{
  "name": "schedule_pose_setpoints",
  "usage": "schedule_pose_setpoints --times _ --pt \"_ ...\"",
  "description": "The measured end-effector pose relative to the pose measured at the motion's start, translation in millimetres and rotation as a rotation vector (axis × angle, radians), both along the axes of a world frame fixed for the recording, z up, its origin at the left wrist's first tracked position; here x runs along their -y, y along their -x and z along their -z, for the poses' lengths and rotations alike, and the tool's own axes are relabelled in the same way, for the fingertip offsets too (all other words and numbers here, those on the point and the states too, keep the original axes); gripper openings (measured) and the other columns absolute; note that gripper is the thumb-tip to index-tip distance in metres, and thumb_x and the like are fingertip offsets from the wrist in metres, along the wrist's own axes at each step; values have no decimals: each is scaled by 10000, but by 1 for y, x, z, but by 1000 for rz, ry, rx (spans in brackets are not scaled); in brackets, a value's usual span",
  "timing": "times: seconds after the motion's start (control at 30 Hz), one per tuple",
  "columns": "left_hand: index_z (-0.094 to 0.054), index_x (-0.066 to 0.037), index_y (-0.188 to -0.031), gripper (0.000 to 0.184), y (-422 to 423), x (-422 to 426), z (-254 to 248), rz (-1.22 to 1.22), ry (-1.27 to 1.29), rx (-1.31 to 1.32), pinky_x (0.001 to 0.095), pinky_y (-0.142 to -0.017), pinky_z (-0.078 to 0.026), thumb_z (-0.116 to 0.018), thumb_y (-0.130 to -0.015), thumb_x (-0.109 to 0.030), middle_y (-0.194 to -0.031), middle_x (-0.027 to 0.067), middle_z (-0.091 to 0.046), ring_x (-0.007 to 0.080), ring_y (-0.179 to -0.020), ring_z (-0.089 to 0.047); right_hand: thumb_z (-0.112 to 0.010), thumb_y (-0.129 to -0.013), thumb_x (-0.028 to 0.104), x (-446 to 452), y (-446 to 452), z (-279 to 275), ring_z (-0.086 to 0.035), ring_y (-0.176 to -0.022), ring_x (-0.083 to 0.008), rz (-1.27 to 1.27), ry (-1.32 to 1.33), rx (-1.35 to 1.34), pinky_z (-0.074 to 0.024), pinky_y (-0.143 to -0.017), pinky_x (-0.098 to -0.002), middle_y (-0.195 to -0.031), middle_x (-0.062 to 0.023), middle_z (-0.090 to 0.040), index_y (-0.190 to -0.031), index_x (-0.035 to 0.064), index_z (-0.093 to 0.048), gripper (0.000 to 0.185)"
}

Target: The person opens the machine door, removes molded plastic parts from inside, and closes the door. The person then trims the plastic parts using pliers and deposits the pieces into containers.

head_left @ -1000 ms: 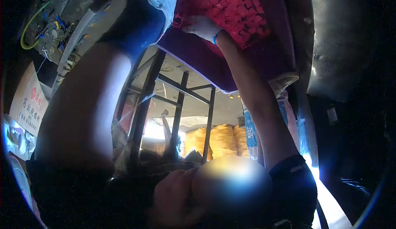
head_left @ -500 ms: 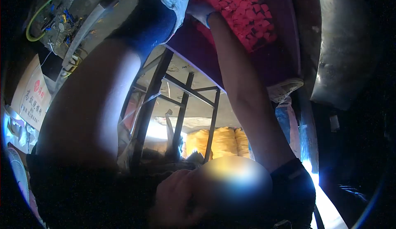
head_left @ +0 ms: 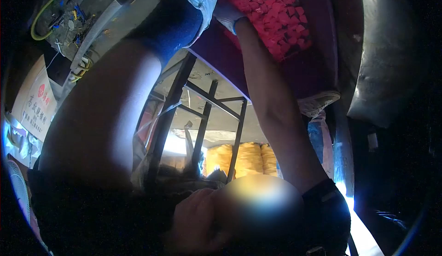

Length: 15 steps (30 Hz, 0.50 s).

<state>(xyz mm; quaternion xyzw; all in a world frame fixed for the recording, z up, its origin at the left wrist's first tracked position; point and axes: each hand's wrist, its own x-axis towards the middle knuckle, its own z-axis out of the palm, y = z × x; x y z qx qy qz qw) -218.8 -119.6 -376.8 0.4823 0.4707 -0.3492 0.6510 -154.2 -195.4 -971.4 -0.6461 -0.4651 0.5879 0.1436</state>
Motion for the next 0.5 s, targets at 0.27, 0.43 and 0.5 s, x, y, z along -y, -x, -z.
schedule_pose_setpoints --times 0.27,0.43,0.5 --pt "-591 -42 -1270 548 1 1 3 16 -27 45 419 -679 -551 -740 -743 -53 -881 126 -657 303 -761 -680 -562 -981 293 3 1 -24 -690 -1033 -404 94 -107 -27 -541 -904 -495 -1068 -247 -723 -1200 40 -694 360" --pt "-602 -37 -1257 522 -1 3 3 26 -46 25 405 -665 -548 -733 -751 -49 -865 122 -656 295 -756 -678 -653 -919 373 3 17 -1 -674 -1094 -411 233 145 -171 -544 -939 -486 -1163 -260 -707 -1214 27 -697 457" --pt "-606 -36 -1252 514 -1 5 3 30 -64 32 402 -659 -547 -731 -753 -47 -862 120 -657 293 -752 -677 -675 -913 307 8 19 -4 -670 -1058 -354 241 161 -216 -542 -916 -457 -1140 -219 -707 -1199 24 -686 402"
